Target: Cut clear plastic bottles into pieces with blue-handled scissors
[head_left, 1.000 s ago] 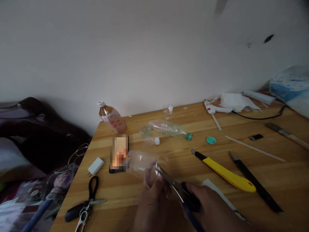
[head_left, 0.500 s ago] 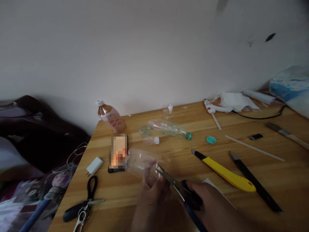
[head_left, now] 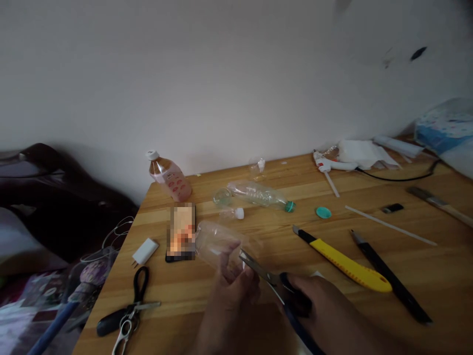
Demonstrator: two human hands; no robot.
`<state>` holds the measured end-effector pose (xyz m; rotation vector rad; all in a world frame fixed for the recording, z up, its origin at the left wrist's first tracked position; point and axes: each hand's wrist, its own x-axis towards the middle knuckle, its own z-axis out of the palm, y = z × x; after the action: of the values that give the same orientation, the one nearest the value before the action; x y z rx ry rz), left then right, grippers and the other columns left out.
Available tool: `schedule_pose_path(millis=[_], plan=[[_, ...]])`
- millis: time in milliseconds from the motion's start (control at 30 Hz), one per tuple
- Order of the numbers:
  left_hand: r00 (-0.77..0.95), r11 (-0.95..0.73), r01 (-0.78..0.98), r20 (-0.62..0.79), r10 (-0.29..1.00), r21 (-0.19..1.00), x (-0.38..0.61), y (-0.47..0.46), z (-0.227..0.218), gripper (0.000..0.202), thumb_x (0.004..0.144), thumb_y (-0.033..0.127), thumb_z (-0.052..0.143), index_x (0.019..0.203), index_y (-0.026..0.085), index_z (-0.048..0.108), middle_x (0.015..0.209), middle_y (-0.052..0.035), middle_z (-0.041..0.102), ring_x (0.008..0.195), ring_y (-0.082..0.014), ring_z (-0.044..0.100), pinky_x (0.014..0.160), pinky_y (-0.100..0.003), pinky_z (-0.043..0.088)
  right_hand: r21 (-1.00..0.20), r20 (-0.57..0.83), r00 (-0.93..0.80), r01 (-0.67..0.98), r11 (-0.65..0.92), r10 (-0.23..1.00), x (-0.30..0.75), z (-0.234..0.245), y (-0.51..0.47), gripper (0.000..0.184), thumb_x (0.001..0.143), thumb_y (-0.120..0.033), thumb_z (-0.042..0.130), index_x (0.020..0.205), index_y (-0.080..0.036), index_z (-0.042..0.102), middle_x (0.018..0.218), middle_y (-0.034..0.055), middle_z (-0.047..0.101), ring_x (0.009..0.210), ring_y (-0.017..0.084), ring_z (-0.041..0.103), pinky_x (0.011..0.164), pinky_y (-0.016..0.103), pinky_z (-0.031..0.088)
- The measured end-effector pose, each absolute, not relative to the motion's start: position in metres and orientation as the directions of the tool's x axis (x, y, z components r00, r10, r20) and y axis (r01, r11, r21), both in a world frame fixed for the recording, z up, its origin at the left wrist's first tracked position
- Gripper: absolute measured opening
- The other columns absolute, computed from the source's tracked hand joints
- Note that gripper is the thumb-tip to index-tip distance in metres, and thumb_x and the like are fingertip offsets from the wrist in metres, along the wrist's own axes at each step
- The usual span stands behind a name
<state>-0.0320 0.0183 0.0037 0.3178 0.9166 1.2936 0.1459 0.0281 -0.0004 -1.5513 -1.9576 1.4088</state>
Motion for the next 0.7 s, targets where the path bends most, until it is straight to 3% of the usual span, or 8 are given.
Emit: schedule_pose_path(millis=[167,500,700], plan=[[0.016,0.306,-0.662,-0.396,0.918,0.684,-0.031,0.018,0.014,0.063,0.072,0.026,0.086,0.123,0.026,0.049,0.066,0.0073,0.06,0.052,-0.0063,0.044,0.049,-0.019,0.029,-0.803,-0.359,-0.401,0.593,-0.06,0.843,0.147,0.001,0.027,0.012,0.081,-0.014,0.058,0.072,-0.021,0.061,0.065,-0.0022,0.067,0.061,0.014,0.06,0.053,0.022,0.042],[0.032,0.335,-0.632,-0.407,0.913,0.699,-0.034,0.021,0.007,0.067,0.067,0.03,0.089,0.12,0.027,0.048,0.064,0.0075,0.059,0.052,-0.008,0.047,0.049,-0.021,0.029,-0.818,-0.369,-0.424,0.571,-0.072,0.827,0.147,0.008,0.034,0.011,0.081,-0.016,0.058,0.073,-0.022,0.061,0.071,-0.0004,0.071,0.066,0.016,0.065,0.058,0.024,0.047],[0.004,0.348,-0.631,-0.445,0.895,0.693,-0.032,0.017,0.021,0.063,0.07,0.025,0.086,0.122,0.026,0.049,0.064,0.0079,0.058,0.053,-0.0069,0.044,0.052,-0.02,0.03,-0.806,-0.364,-0.427,0.589,-0.05,0.828,0.15,0.007,0.035,0.014,0.077,-0.01,0.057,0.072,-0.022,0.06,0.07,-0.0006,0.07,0.065,0.017,0.064,0.057,0.025,0.045]])
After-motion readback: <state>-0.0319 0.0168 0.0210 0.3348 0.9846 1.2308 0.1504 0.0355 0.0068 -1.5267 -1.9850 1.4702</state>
